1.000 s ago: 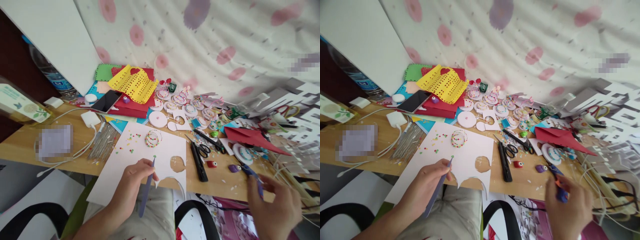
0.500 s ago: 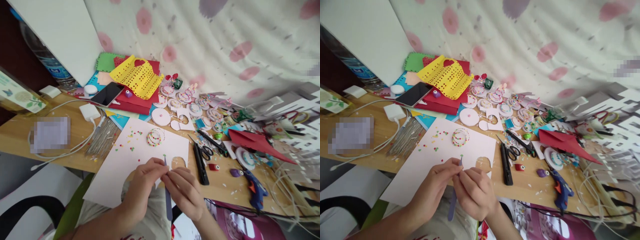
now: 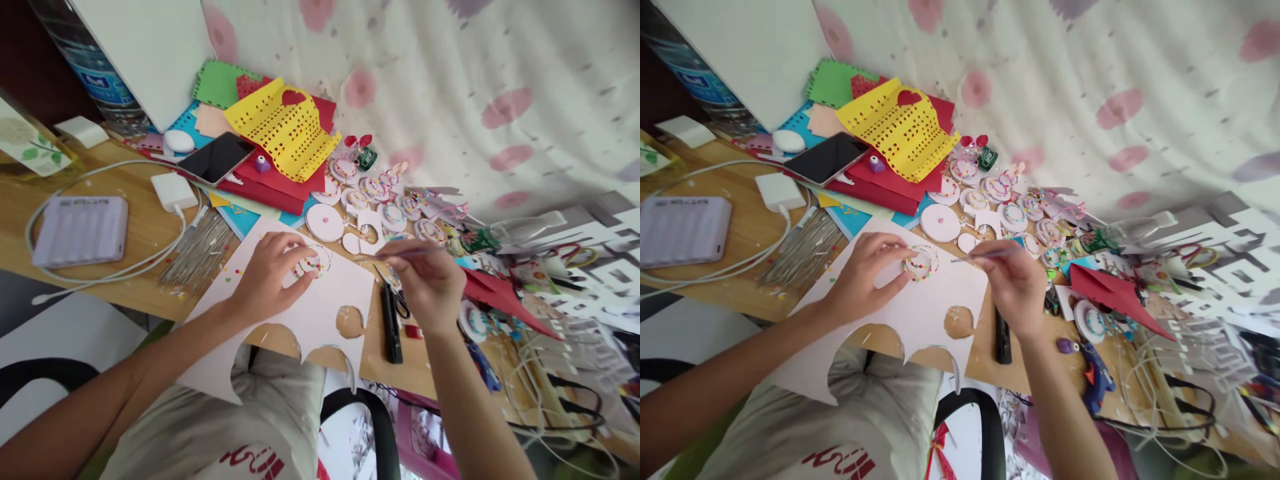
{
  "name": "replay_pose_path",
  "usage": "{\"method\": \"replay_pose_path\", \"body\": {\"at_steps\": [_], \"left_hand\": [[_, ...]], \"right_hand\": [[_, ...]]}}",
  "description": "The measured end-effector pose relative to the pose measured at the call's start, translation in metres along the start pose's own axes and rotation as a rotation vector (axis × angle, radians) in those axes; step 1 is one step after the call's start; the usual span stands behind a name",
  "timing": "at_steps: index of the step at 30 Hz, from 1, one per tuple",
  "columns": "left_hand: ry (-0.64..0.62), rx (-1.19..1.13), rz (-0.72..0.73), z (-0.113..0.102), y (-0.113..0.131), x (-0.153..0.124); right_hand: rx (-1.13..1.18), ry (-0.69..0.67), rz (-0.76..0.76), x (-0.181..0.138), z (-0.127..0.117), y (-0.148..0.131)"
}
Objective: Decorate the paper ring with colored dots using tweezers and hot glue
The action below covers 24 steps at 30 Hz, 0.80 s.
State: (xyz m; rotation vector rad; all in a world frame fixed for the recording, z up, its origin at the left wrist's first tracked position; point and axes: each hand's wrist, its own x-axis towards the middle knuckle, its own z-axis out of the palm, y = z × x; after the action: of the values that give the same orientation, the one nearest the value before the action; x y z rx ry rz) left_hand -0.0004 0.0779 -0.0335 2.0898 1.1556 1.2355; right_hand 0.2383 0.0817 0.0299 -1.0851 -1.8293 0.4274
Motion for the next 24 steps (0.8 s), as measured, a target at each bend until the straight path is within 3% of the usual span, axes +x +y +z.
{"method": "replay_pose_path", "body": {"at_steps": [3, 10, 24], "left_hand": [[-0.126, -0.028, 0.124, 0.012, -0.025, 0.005], [-0.222, -0.232, 0.112, 0.021, -0.04, -0.003], [-0.227, -0.227, 0.134, 0.021, -0.042, -0.003]], "right_hand": [[0.107, -0.162, 0.104, 0.026, 0.002, 0.006], [0.201, -0.451, 0.233, 0.04, 0.027, 0.003], [0.134, -0.538, 0.231, 0.037, 0.049, 0.013]]}}
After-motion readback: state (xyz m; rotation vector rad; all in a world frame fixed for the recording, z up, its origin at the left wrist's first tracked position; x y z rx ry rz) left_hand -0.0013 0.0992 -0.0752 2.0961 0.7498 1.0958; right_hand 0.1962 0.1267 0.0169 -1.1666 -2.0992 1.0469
